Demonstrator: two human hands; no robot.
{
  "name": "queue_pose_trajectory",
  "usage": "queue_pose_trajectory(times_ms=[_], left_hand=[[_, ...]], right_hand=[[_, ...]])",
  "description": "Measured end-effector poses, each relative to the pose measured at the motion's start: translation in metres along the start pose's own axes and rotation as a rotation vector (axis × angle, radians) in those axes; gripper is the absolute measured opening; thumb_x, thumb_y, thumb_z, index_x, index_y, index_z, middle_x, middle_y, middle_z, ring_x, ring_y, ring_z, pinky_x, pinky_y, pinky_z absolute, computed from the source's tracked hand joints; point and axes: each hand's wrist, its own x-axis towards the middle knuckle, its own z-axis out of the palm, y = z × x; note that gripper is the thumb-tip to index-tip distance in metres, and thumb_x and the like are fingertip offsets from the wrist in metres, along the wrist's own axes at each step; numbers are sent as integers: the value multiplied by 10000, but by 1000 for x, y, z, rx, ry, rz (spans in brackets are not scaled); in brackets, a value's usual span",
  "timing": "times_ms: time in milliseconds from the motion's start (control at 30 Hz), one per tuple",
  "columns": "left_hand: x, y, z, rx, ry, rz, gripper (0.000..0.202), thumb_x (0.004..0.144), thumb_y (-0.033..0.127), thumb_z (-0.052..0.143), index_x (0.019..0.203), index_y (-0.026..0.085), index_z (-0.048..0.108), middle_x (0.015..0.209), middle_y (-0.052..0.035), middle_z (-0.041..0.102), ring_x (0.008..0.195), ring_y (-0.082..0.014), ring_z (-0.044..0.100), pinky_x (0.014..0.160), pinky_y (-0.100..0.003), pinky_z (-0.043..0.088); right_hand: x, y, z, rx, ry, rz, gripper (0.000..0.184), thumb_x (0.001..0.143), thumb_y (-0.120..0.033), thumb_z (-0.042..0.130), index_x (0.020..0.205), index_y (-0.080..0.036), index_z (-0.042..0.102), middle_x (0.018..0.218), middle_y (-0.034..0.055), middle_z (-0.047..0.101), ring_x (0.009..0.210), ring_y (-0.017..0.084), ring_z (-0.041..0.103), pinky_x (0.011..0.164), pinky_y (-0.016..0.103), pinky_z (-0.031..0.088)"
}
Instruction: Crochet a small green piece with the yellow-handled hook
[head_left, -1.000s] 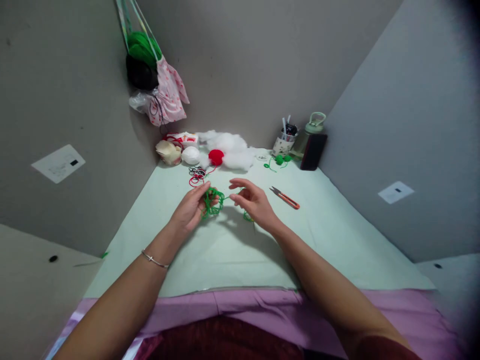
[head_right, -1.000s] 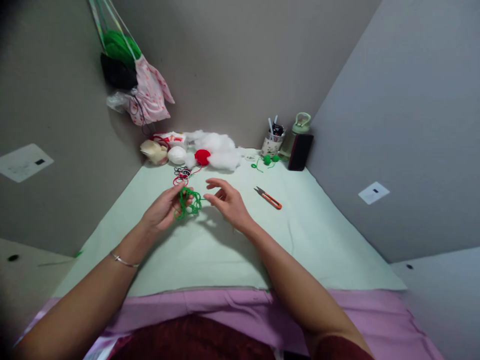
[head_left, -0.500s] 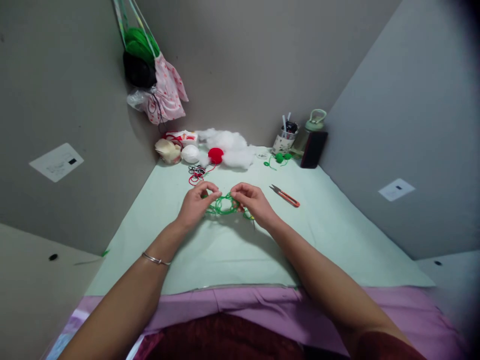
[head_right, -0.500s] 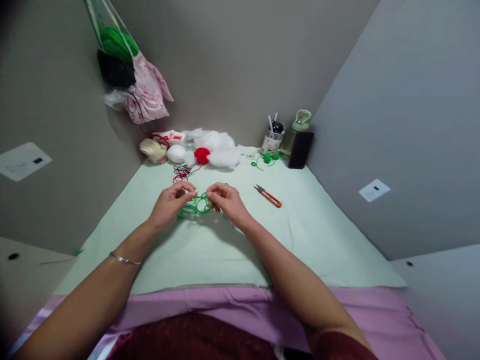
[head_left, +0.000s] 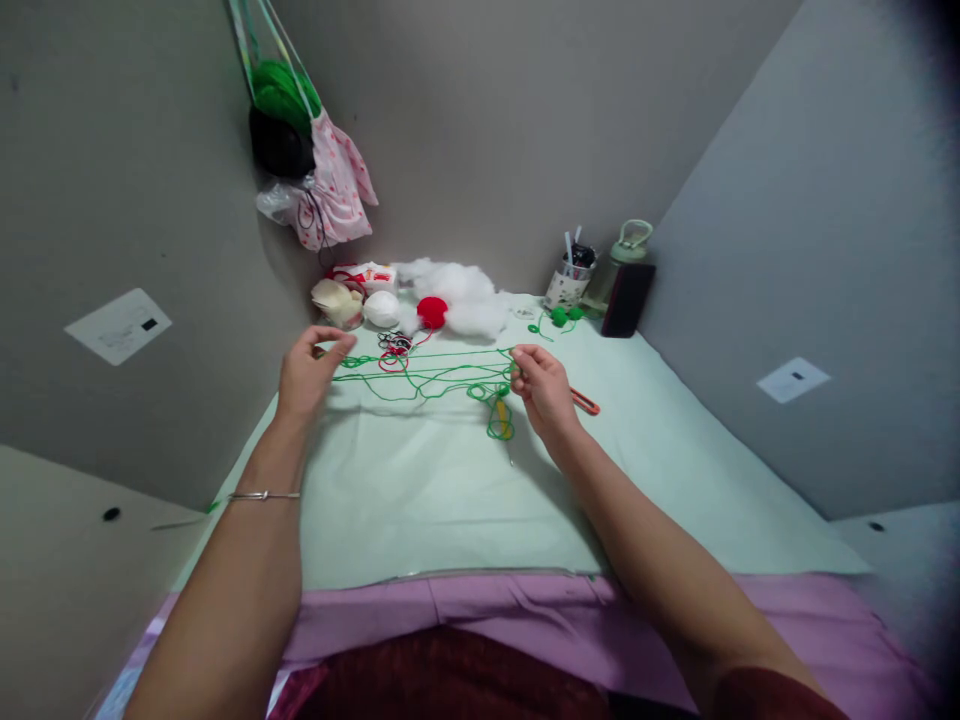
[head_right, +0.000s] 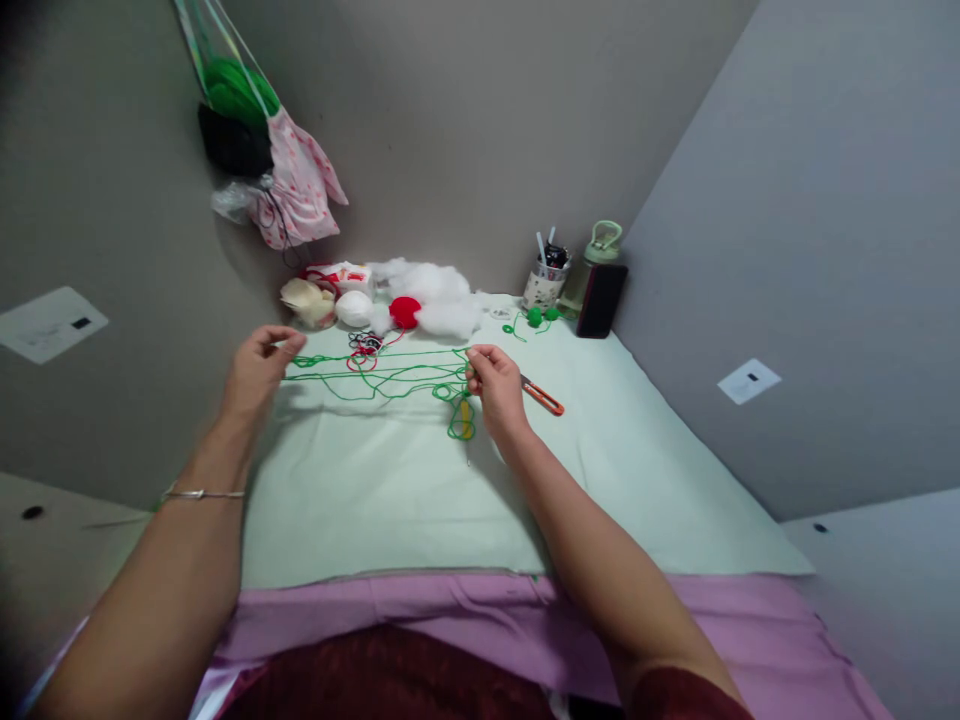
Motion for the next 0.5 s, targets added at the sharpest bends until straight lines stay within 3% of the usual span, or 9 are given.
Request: queue_pose_trajectory(times_ms=[67, 133, 233, 333, 433, 500], left_hand=[[-1, -2, 3, 94, -43, 53, 329, 515, 160, 957, 739, 212, 722, 841, 33, 705, 812, -150, 576, 693, -212, 422], [-1, -6, 4, 52, -67, 47, 328, 468, 100, 955, 663, 204, 712, 864, 9, 743, 870, -177, 605, 722, -224, 444], [4, -11, -1, -62, 34, 46, 220, 690, 179, 875, 644, 205, 662, 707, 27, 680, 684, -133, 548, 578, -207, 391], [12, -5, -16, -275, 164, 35, 279, 953, 262, 654, 692, 210, 570, 661, 46, 629, 504, -79, 448, 431, -184, 271], [15, 8, -25, -481, 150, -37, 346, 1048, 218, 510, 702, 196, 517, 675, 20, 642, 453, -50, 449, 382, -152, 264], [12, 16, -23, -584, 104, -94, 385, 1080, 186, 440, 704, 181, 526, 670, 14, 633, 444, -28, 456, 374, -118, 278]], right_hand=[[0, 0, -1, 2, 1, -1, 384, 666, -466, 849, 847, -220, 617, 572, -85, 533, 475, 57, 444, 433, 179, 311], [0, 1, -1, -3, -13, 1, 396, 667, -480, 853, 861, -224, 621, 571, -87, 544, 472, 58, 451, 437, 177, 314], [-1, 2, 0, -28, -67, 13, 398, 677, -511, 845, 865, -218, 653, 606, -55, 609, 495, 72, 487, 457, 192, 351], [0, 5, 0, -76, -103, 10, 394, 701, -521, 825, 887, -200, 696, 778, 20, 727, 578, 95, 573, 508, 217, 419], [4, 7, -5, -140, -74, -31, 370, 721, -476, 803, 955, -207, 704, 950, 41, 757, 640, 100, 611, 537, 224, 441], [7, 8, -8, -190, -59, -61, 345, 741, -454, 775, 970, -211, 693, 942, 30, 750, 628, 95, 596, 531, 221, 429]])
